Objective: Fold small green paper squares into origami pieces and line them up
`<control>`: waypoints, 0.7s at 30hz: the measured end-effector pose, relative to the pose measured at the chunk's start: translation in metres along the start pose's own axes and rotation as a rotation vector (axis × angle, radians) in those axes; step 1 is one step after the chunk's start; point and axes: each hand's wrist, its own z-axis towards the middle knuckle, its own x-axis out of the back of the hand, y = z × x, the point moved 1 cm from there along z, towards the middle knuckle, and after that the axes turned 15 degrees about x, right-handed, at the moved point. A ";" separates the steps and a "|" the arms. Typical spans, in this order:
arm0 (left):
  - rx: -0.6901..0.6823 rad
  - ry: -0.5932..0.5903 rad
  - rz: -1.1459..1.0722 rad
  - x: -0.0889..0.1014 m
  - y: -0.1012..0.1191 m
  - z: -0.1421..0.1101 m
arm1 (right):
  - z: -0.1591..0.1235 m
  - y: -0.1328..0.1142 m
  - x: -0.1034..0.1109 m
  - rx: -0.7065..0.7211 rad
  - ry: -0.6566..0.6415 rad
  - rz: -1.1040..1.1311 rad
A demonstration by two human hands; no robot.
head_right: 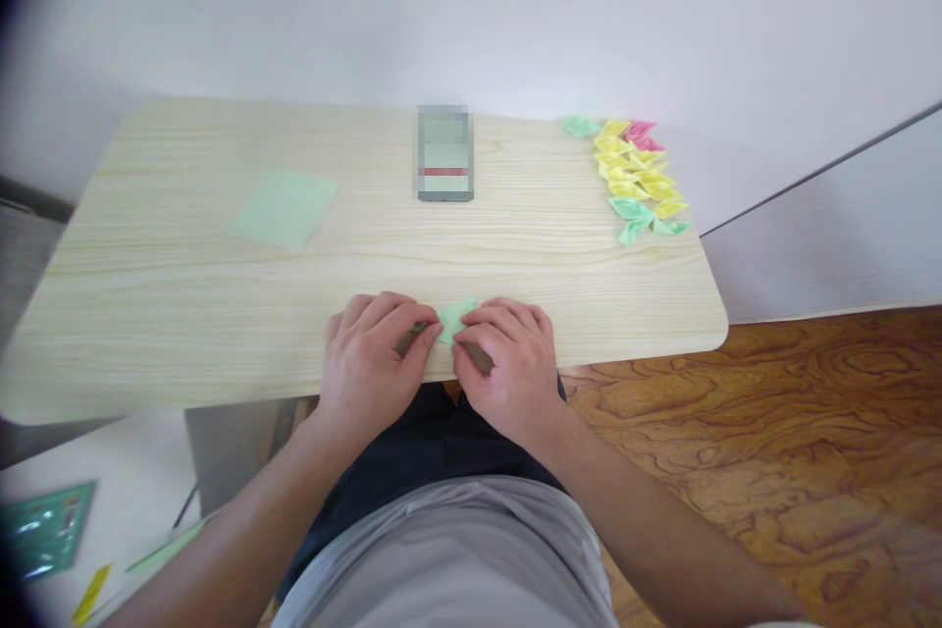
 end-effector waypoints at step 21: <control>-0.053 -0.036 -0.088 0.000 -0.011 0.005 | -0.022 0.000 0.013 0.206 -0.247 -0.127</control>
